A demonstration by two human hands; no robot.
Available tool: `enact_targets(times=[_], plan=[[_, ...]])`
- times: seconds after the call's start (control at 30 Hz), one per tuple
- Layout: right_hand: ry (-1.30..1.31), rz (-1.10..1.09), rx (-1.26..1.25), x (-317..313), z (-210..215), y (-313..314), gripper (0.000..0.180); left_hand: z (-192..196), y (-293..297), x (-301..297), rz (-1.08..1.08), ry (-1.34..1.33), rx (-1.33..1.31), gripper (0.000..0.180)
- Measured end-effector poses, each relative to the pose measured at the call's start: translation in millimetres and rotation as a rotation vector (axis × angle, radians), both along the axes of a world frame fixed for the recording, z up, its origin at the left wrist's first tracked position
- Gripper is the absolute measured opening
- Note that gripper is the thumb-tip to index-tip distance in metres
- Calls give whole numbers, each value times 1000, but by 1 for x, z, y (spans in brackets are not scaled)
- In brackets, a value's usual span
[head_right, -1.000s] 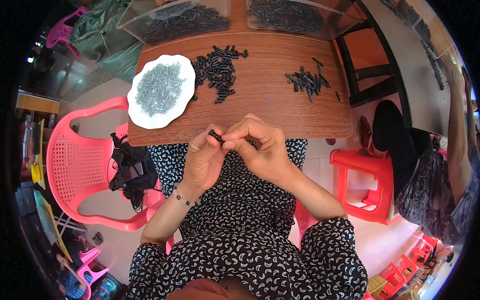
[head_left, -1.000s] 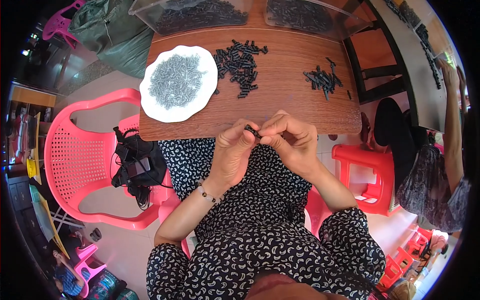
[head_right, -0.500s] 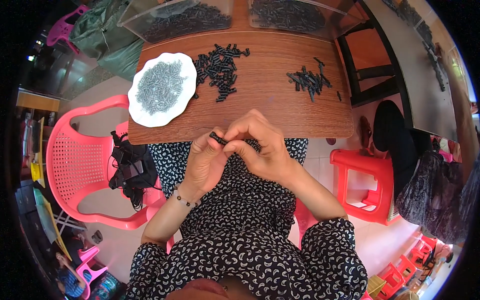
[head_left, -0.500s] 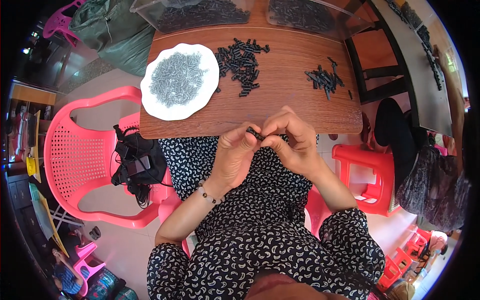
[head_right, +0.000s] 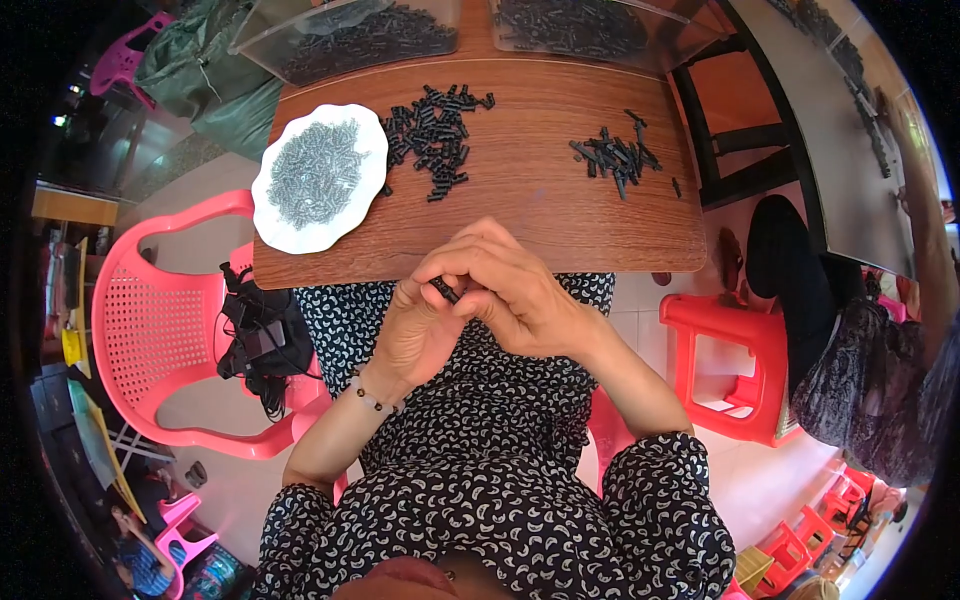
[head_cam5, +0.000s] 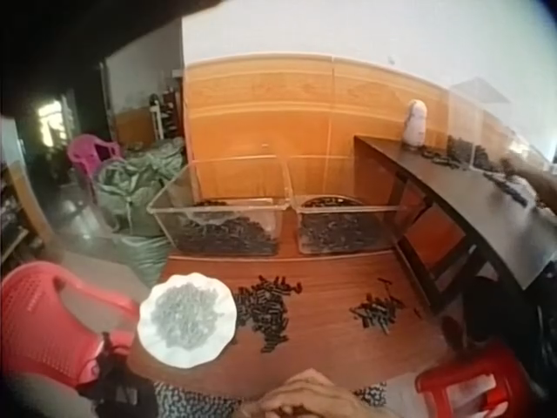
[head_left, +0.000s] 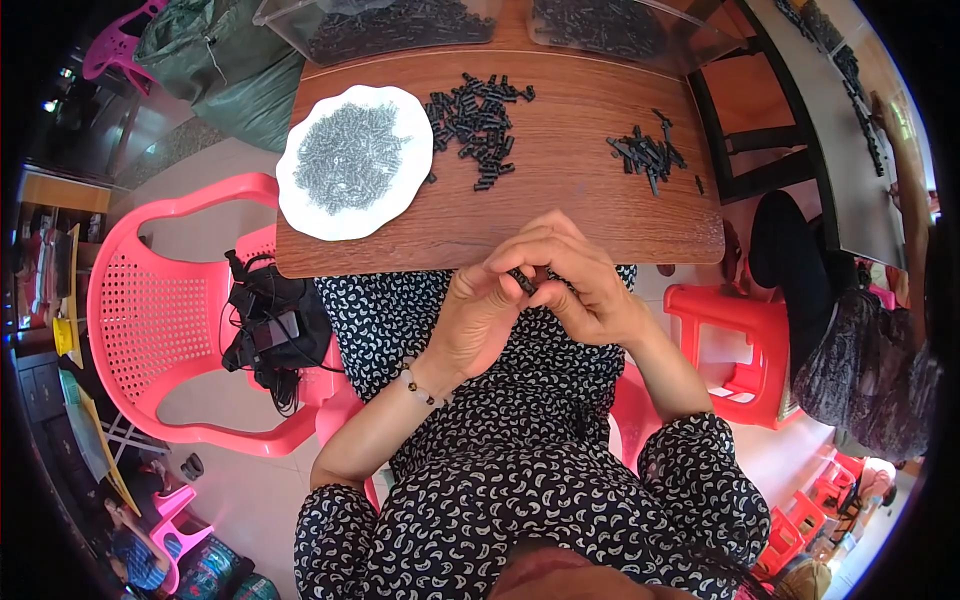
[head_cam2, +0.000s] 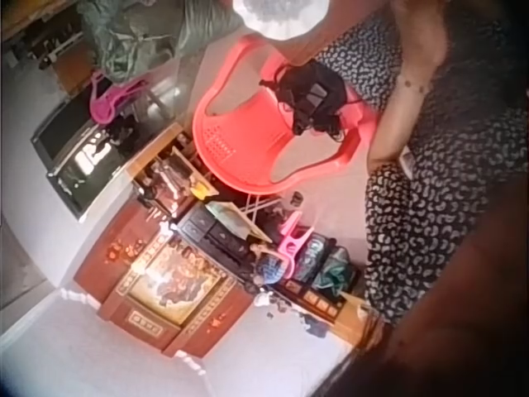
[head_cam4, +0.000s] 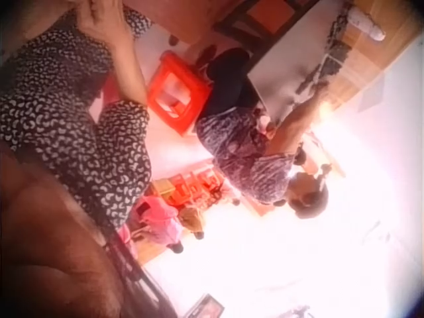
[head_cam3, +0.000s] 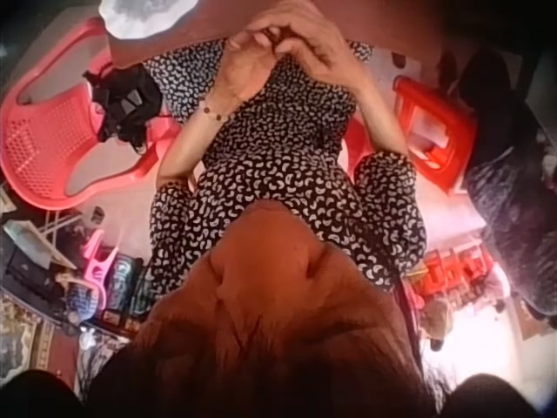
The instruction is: The person assembles components by taking metal pins from a plate and inserting them into plastic pieces by hand.
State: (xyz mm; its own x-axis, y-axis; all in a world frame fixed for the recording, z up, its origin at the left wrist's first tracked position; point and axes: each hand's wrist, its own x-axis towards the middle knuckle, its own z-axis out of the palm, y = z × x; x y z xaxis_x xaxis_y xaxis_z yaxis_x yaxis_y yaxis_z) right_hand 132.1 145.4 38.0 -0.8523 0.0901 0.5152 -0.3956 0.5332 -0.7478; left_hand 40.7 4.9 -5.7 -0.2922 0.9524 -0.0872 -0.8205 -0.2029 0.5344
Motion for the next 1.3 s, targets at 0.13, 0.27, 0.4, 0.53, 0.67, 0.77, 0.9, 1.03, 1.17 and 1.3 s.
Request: enact_targets(times=[0.13,0.27,0.4,0.53,0.67,0.77,0.9,1.03,1.17,1.3], plan=[[27,-31,-27,-1,-4,-4,38,-4,1,4,-3,-43,22,25],[13,-59,-85,0,-6,-7,39,-2,0,7,13,-86,4,17],[14,-87,-108,-1,-6,-10,39,-3,0,10,31,-137,56,13],[-3,-92,-130,0,-7,-12,35,0,0,10,13,-144,58,15],[7,-123,-179,-1,-10,-16,38,-5,-2,8,-12,-112,51,18],[-6,-128,-189,-3,-8,-16,38,-1,0,3,-8,-99,63,19],[-63,-79,-151,-3,-11,-7,42,-3,4,-1,-12,-120,75,23],[-69,-70,-550,1,-15,-13,50,-11,3,-4,-5,-177,80,26],[-120,-68,-502,4,-18,0,44,-7,4,-3,7,-169,56,26],[-115,-109,-363,4,-19,6,28,-11,4,-3,18,-171,47,26]])
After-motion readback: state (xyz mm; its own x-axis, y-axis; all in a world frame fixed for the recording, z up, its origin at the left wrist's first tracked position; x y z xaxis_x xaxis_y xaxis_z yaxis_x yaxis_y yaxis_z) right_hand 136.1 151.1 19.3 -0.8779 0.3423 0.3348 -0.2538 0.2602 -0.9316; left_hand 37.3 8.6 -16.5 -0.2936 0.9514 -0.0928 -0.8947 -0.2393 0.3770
